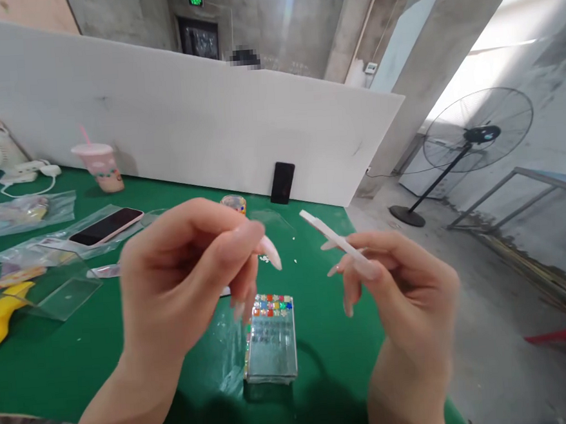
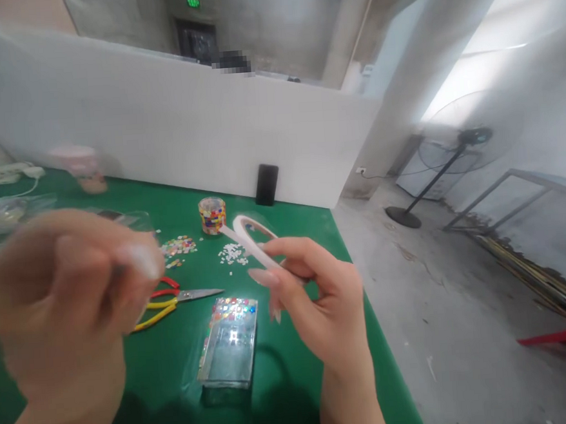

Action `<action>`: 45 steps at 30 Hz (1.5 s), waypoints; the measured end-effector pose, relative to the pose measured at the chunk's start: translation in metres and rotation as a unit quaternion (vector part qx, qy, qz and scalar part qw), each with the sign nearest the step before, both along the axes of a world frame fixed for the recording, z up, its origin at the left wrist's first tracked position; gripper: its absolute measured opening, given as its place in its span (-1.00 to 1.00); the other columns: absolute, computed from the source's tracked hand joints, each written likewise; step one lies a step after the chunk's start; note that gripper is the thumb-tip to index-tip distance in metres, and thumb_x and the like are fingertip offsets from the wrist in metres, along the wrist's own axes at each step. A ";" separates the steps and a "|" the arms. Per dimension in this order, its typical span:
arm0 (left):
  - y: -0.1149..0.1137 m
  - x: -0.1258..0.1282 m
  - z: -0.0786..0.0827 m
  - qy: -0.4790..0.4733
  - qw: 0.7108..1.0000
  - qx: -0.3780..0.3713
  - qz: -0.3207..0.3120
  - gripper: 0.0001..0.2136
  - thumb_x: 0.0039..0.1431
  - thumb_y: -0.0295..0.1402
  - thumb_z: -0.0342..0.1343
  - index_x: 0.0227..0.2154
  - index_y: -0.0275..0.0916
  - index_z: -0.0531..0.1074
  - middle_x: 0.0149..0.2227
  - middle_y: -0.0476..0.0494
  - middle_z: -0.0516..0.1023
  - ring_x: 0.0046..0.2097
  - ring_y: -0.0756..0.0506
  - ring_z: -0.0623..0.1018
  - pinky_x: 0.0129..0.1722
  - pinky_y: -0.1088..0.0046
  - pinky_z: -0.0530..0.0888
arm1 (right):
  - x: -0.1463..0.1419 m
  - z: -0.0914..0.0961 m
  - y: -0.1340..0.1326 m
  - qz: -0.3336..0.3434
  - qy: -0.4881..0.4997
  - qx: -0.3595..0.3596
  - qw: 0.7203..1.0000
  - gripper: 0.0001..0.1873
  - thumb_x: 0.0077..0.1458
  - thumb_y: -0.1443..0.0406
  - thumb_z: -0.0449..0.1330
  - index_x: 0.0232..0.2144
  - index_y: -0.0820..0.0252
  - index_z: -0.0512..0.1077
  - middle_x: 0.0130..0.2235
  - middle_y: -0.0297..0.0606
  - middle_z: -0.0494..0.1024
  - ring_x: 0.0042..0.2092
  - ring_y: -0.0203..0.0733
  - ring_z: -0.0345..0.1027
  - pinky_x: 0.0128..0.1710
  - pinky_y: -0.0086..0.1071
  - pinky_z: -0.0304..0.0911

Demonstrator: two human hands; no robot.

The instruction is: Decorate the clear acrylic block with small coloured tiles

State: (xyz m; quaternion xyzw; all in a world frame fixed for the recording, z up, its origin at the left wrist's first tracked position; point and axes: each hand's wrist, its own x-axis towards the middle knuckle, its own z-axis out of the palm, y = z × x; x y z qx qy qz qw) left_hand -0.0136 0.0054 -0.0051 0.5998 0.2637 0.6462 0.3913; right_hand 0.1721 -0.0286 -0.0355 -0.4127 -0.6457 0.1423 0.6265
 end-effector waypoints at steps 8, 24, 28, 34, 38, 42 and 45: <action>0.034 -0.007 -0.004 0.053 0.977 -0.052 -0.201 -0.89 0.19 -0.32 0.20 -0.27 -0.08 0.62 -0.62 0.05 0.46 -0.64 0.08 0.42 -0.72 0.64 0.38 | 0.003 0.006 -0.016 0.015 -0.033 0.002 0.999 -0.84 0.26 0.22 0.13 -0.24 0.00 0.54 -0.68 -0.44 0.43 -0.67 -0.28 0.31 -0.69 -0.40 0.26; 0.030 0.005 -0.008 -0.076 0.966 -0.117 -0.219 -0.80 0.18 -0.20 0.23 -0.48 -0.19 0.51 -0.73 0.16 0.41 -0.71 0.18 0.39 -0.69 0.81 0.35 | -0.006 0.003 -0.018 -0.011 0.043 -0.046 0.998 -0.87 0.10 0.33 0.31 -0.27 -0.03 0.56 -0.64 -0.52 0.43 -0.68 -0.40 0.26 -0.70 -0.52 0.14; 0.034 0.003 -0.006 -0.094 0.956 -0.134 -0.242 -0.84 0.10 -0.22 0.31 -0.45 -0.20 0.56 -0.63 0.11 0.55 -0.57 0.14 0.55 -0.55 0.81 0.48 | -0.008 0.006 -0.013 -0.015 0.072 -0.052 0.996 -0.84 0.04 0.35 0.34 -0.31 -0.04 0.57 -0.67 -0.55 0.44 -0.69 -0.42 0.21 -0.71 -0.52 0.11; 0.040 -0.001 -0.005 -0.097 0.943 -0.149 -0.281 -0.82 0.20 -0.23 0.22 -0.40 -0.23 0.54 -0.62 0.09 0.53 -0.64 0.16 0.46 -0.65 0.81 0.42 | -0.011 0.006 -0.013 -0.013 0.080 -0.053 0.995 -0.81 0.04 0.39 0.32 -0.31 -0.03 0.57 -0.66 -0.54 0.45 -0.68 -0.42 0.20 -0.71 -0.53 0.10; 0.039 0.002 -0.006 -0.084 0.962 -0.112 -0.235 -0.79 0.23 -0.25 0.19 -0.48 -0.21 0.49 -0.59 0.09 0.55 -0.63 0.14 0.46 -0.67 0.76 0.41 | -0.013 0.004 -0.014 -0.016 0.078 -0.048 0.996 -0.81 0.05 0.39 0.31 -0.31 -0.04 0.56 -0.66 -0.55 0.44 -0.67 -0.41 0.19 -0.71 -0.52 0.10; 0.036 0.006 -0.008 -0.066 0.977 -0.081 -0.187 -0.93 0.22 -0.35 0.20 -0.38 -0.16 0.53 -0.61 0.15 0.51 -0.66 0.16 0.44 -0.69 0.77 0.40 | -0.013 0.005 -0.013 -0.007 0.050 -0.069 0.996 -0.79 0.02 0.39 0.33 -0.30 -0.05 0.56 -0.66 -0.55 0.46 -0.66 -0.42 0.21 -0.70 -0.54 0.09; 0.035 0.009 -0.010 -0.061 0.982 -0.050 -0.174 -0.89 0.23 -0.37 0.19 -0.41 -0.20 0.55 -0.64 0.13 0.51 -0.66 0.17 0.45 -0.64 0.76 0.44 | -0.015 0.007 -0.014 -0.026 0.071 -0.073 0.995 -0.82 -0.01 0.37 0.36 -0.33 -0.04 0.57 -0.68 -0.55 0.43 -0.67 -0.42 0.20 -0.69 -0.53 0.10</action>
